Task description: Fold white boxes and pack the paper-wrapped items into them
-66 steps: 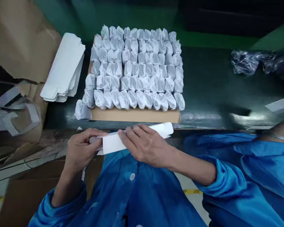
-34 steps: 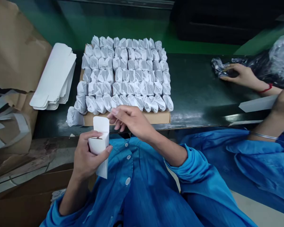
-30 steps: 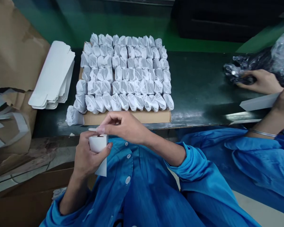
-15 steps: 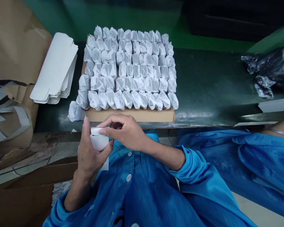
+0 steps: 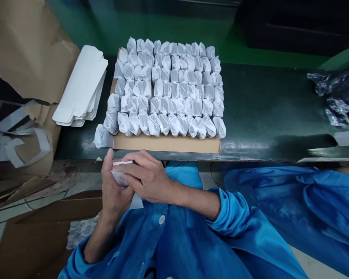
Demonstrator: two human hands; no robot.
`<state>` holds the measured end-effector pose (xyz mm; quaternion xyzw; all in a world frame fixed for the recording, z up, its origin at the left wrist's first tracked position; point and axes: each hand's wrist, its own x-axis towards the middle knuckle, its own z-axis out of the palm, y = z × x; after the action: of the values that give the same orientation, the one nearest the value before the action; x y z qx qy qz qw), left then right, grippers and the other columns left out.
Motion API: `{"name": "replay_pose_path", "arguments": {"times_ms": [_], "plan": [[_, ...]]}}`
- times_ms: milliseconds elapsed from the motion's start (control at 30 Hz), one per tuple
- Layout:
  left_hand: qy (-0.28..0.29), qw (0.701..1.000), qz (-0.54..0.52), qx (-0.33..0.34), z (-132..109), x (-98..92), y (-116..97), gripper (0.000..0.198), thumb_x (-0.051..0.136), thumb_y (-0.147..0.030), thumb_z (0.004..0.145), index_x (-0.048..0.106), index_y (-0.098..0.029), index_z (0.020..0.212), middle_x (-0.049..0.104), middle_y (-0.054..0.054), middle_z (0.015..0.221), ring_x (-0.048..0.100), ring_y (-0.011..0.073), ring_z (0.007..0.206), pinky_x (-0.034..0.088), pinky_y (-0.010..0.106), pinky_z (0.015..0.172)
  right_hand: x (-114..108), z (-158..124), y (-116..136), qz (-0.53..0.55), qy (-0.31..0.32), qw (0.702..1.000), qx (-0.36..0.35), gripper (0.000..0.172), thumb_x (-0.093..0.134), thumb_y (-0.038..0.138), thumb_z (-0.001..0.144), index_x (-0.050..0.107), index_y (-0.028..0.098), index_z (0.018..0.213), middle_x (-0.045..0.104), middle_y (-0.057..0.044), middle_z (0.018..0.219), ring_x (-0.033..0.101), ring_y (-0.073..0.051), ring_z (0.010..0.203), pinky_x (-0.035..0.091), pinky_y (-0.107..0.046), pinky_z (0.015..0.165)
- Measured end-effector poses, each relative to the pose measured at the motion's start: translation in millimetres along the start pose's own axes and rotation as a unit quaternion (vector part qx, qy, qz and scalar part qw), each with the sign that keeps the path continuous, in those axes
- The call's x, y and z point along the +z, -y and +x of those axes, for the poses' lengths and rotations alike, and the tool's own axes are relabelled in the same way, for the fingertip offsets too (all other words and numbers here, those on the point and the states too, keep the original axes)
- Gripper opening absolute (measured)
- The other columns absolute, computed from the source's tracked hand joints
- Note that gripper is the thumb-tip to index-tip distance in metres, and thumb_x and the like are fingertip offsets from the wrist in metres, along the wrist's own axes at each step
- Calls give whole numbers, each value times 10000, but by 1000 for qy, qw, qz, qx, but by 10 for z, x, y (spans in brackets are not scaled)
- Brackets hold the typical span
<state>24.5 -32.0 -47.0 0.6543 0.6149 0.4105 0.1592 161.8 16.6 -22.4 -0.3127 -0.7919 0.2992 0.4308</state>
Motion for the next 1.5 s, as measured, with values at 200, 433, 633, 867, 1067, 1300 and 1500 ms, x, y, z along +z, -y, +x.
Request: {"name": "replay_pose_path", "arguments": {"times_ms": [200, 433, 633, 867, 1067, 1300, 1500], "plan": [[-134, 979, -86, -123, -133, -100, 60, 844, 778, -410, 766, 351, -228, 1471, 590, 103, 1212, 662, 225, 1001, 571, 382, 864, 141, 66, 65, 97, 79, 992, 19, 386, 560, 388, 990, 605, 172, 1306, 630, -116, 1332, 580, -198, 1199, 474, -370, 1016], [-311, 933, -123, -134, -41, -494, 224, 461, 578, -461, 931, 449, -277, 1333, 556, 88, 1247, 658, 245, 1025, 596, 462, 834, -54, 106, 181, 39, 398, 896, 195, 616, 619, 368, 927, 434, 184, 1485, 687, -129, 1253, 682, -259, 1018, 526, -355, 807], [16, 946, 274, 173, -245, -870, 275, 792, 765, -404, 810, 401, -252, 1497, 594, 142, 1384, 593, 331, 1239, 424, 508, 1094, -236, 745, 142, 12, 511, 857, 67, 281, 635, 303, 924, 671, 166, 1167, 735, -24, 856, 625, -139, 665, 418, -244, 584], [55, 977, 204, 20, -377, -979, 466, 553, 645, -564, 856, 596, -220, 1286, 742, 81, 992, 702, 245, 809, 542, 314, 634, 67, 1484, -77, -275, 342, 879, -186, 260, 463, 91, 984, 664, 172, 1126, 594, -102, 1327, 530, -262, 1262, 454, -440, 1008], [13, 982, 110, -151, -548, -965, 579, 659, 711, -537, 793, 542, -218, 1345, 706, 110, 1182, 708, 293, 980, 597, 375, 718, 155, 1519, -241, -225, 357, 877, -227, 201, 451, 138, 1003, 650, 164, 1005, 648, -80, 1199, 496, -262, 1278, 410, -477, 1080], [9, 988, 151, -42, -412, -750, 673, 705, 717, -410, 819, 444, -279, 1455, 651, 114, 1188, 685, 271, 944, 508, 293, 574, -479, 1029, 55, 222, 217, 928, 206, 299, 624, 437, 939, 581, 147, 1003, 636, -14, 858, 656, -130, 734, 567, -258, 658], [35, 976, 205, 56, -76, -519, 432, 519, 666, -303, 868, 536, -318, 1371, 631, 80, 1103, 646, 208, 852, 397, 257, 570, -661, 625, 263, 79, 59, 978, 184, 440, 695, 359, 907, 521, 194, 1277, 696, -34, 1009, 693, -151, 808, 583, -267, 691]]}}
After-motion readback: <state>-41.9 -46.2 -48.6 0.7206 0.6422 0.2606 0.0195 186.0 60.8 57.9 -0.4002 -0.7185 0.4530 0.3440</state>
